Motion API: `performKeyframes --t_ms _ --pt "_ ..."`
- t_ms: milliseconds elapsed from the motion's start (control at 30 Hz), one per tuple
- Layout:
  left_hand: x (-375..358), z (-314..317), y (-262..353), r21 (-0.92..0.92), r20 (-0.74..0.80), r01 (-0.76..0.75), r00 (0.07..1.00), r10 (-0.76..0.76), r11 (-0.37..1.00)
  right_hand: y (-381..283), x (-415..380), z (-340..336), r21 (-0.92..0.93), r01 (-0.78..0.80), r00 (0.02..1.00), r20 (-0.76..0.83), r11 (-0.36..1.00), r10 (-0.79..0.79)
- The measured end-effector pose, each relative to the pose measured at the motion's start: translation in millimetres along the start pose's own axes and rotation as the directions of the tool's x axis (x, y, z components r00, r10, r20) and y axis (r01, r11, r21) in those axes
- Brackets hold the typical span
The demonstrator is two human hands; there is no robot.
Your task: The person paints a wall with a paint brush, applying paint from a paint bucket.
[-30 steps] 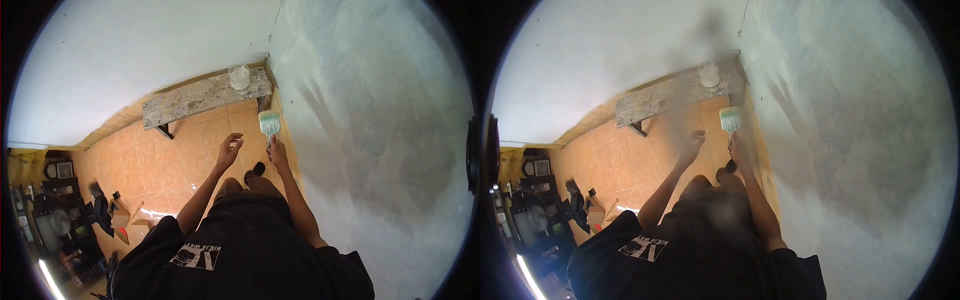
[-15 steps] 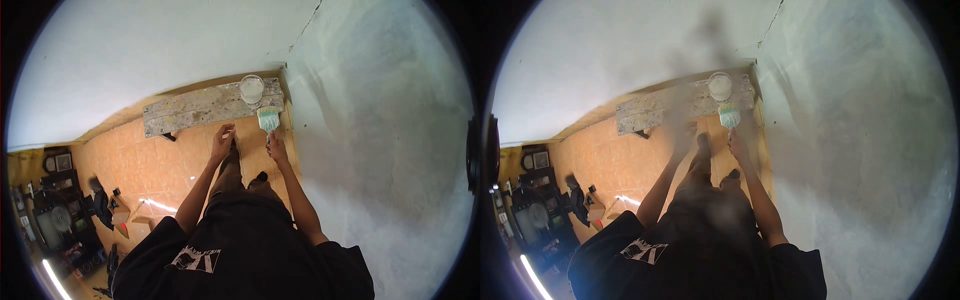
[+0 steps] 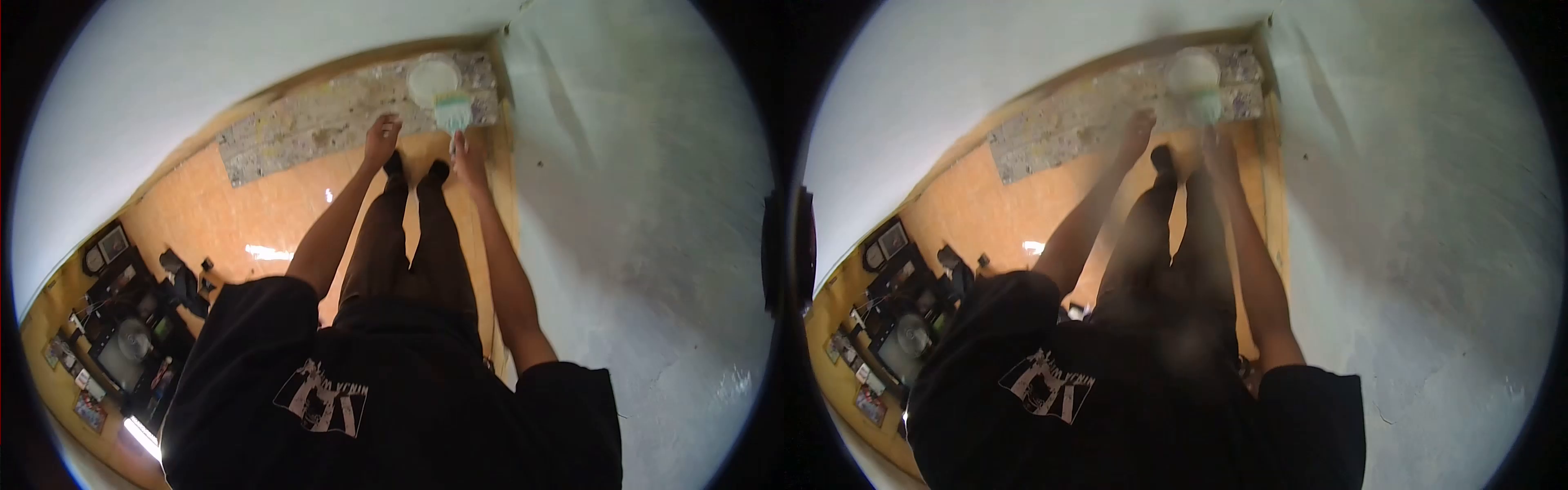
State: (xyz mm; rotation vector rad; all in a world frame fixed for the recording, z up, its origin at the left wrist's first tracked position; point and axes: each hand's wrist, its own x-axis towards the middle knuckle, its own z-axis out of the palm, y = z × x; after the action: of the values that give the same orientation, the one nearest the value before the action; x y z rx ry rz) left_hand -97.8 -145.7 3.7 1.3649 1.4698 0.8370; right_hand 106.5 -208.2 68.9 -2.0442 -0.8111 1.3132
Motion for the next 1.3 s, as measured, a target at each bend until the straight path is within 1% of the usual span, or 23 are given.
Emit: performKeyframes --t_ms 33,67,100,167,200,233,300,400,500,533,600,667,700,733,800,833,933,1000,1033,1067,1167,1267,1300 --pt "8.1 9.2 -9.7 0.039 -0.002 -0.008 1.0 0.008 0.999 8.2 16.8 0.1 -0.073 0.009 0.999 0.048 0.997 -0.005" --pt "12.3 18.2 -9.7 -0.015 -0.017 0.046 0.999 -0.046 0.999 16.1 33.2 0.2 -0.145 0.024 0.995 0.095 0.989 -0.011" --pt "18.7 28.3 -23.2 -0.015 -0.018 0.083 0.996 -0.083 0.996 23.8 48.4 2.2 -0.194 -0.038 0.992 0.114 0.98 0.061" --pt "23.5 45.9 -32.1 -0.096 -0.058 -0.002 0.998 -0.003 0.995 9.2 55.4 0.2 -0.138 0.047 0.994 0.109 0.989 -0.032" --pt "24.2 52.5 -19.6 -0.167 -0.034 0.2 0.978 -0.208 0.966 11.5 66.8 -4.7 -0.224 0.045 0.986 0.165 0.974 -0.008" --pt "26.1 56.7 -11.0 -0.228 -0.013 0.38 0.919 -0.393 0.897 15.1 80.1 -8.7 -0.298 0.064 0.974 0.226 0.952 0.005" --pt "38.9 80.2 -54.4 -0.172 -0.091 0.407 0.9 -0.425 0.897 22.5 97.6 -8.9 -0.29 0.064 0.98 0.201 0.955 -0.005" --pt "40.2 104.2 -65.4 -0.224 -0.257 0.332 0.887 -0.384 0.916 2.4 92.0 -10.6 -0.138 0.018 0.986 0.169 0.99 0.006" --pt "71.1 115.8 -85.4 -0.269 -0.095 0.564 0.791 -0.604 0.781 34.6 127.8 -11.3 -0.204 0.002 0.982 0.186 0.979 0.036" --pt "74.5 115.8 -67.8 -0.273 -0.153 0.6 0.744 -0.65 0.752 22.6 126.5 -13.6 -0.223 -0.038 0.983 0.166 0.974 0.076" --pt "82.1 112.3 -60.8 -0.284 -0.127 0.614 0.737 -0.664 0.736 -24.4 112.0 -10.4 -0.262 -0.127 0.978 0.126 0.957 0.165" --pt "91.5 102.5 -56.5 -0.285 -0.048 0.63 0.744 -0.667 0.723 -13.0 128.2 -9.9 -0.344 0.016 0.986 0.161 0.939 0.043" --pt "98.0 99.3 -51.3 -0.247 -0.057 0.645 0.736 -0.675 0.724 -7.6 138.3 -9.9 -0.383 0.089 0.983 0.185 0.919 -0.018" --pt "101.9 95.1 -49.4 -0.207 -0.069 0.659 0.727 -0.683 0.723 -6.4 144.0 -8.5 -0.392 0.11 0.979 0.203 0.914 -0.03" --pt "107.2 90.9 -51.2 -0.25 -0.041 0.571 0.801 -0.598 0.782 -8.4 156.1 -8.6 -0.411 0.156 0.97 0.237 0.898 -0.059" --pt "110.2 87.9 -56.2 -0.273 -0.031 0.523 0.834 -0.55 0.808 -12.6 160.0 -8.3 -0.457 0.14 0.967 0.253 0.879 -0.023" --pt "120.5 78.1 -74.7 -0.126 -0.009 0.405 0.912 -0.409 0.905 -32.4 166.5 -6.5 -0.575 0.102 0.956 0.283 0.812 0.08" --pt "131.2 70.2 -86.7 -0.115 0.023 0.405 0.914 -0.405 0.907 -14.9 178.5 -0.6 -0.563 0.175 0.971 0.237 0.808 -0.045" --pt "130.7 69.4 -74.3 -0.109 0.039 0.406 0.914 -0.404 0.908 -24.6 171.4 1.5 -0.558 0.21 0.971 0.213 0.803 -0.106" --pt "131.0 69.4 -60.8 -0.033 -0.023 0.412 0.911 -0.413 0.911 -37.6 166.7 -3.3 -0.536 0.097 0.965 0.257 0.839 0.052" --pt "135.7 66.3 -54.3 -0.055 0.036 0.423 0.906 -0.422 0.904 -22.6 176.8 5.2 -0.588 0.199 0.971 0.225 0.784 -0.078" --pt "135.3 65.4 -42.8 0.008 0.066 0.412 0.909 -0.412 0.911 -76.1 156.6 -6.0 -0.669 0.14 0.943 0.314 0.73 0.108" --pt "136.3 65.8 -39.4 0.023 0.066 0.404 0.912 -0.404 0.915 -72.1 162.0 -5.3 -0.691 0.21 0.946 0.323 0.692 0.035"
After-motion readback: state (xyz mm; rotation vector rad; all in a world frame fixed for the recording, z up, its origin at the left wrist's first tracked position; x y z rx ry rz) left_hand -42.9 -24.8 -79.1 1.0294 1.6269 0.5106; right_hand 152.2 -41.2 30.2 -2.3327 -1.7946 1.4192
